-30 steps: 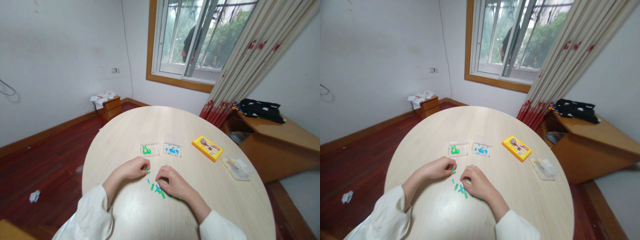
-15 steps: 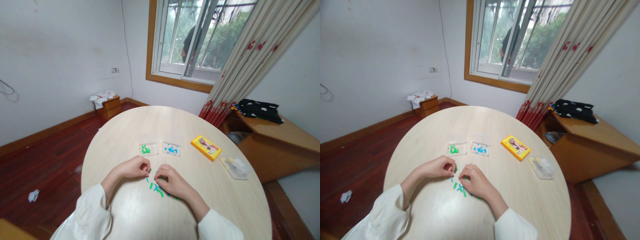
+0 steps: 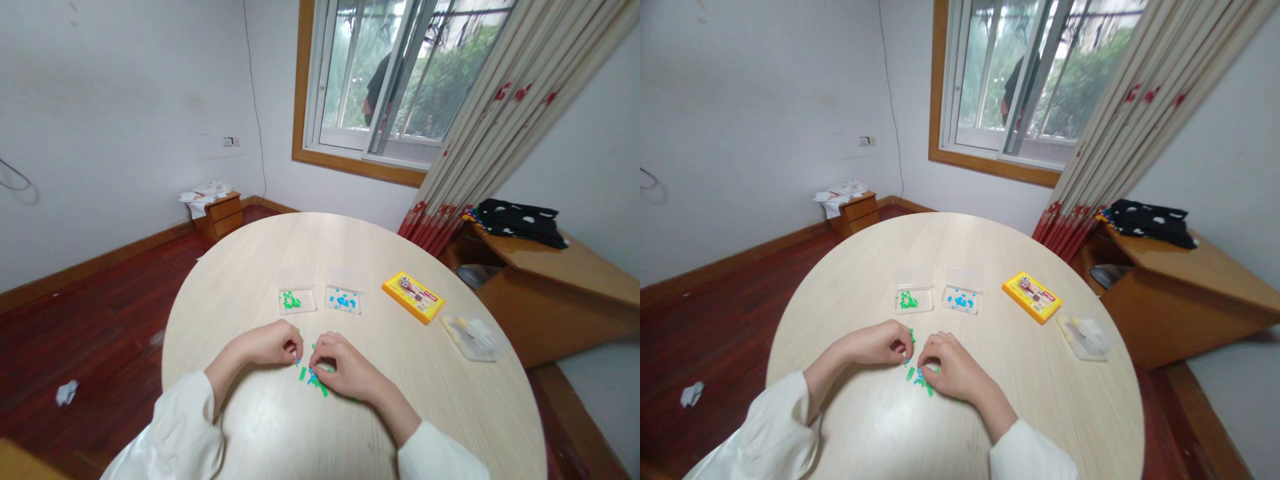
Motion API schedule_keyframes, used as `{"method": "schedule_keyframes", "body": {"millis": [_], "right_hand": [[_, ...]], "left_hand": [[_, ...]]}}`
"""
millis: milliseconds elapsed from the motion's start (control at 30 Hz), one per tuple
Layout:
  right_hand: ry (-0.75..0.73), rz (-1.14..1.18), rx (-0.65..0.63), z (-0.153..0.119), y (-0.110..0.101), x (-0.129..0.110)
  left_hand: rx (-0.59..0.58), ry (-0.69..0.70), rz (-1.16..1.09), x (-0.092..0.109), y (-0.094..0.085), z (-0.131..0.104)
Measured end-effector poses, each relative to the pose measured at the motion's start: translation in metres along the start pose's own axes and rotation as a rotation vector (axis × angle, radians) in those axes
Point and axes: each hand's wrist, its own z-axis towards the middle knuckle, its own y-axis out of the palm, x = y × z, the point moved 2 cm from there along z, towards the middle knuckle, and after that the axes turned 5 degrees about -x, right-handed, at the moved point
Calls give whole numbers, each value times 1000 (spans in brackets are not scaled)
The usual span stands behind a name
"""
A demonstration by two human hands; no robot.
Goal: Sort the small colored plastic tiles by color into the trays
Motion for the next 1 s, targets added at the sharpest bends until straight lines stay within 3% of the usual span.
{"method": "schedule_keyframes", "body": {"millis": [267,600,900,1000], "right_hand": [[-1,-21,-67,-2,-6,0],[79,-30,37,-8,-19,10],[52,3,-15,-8,-13,7],[31,-5,-47,-8,-10,6]], "left_hand": [[66,-47,0,4,3,3],[111,-24,83,19,10,9],[195,-81,-2,17,4,5],[152,-96,-36,15,3,2]]}}
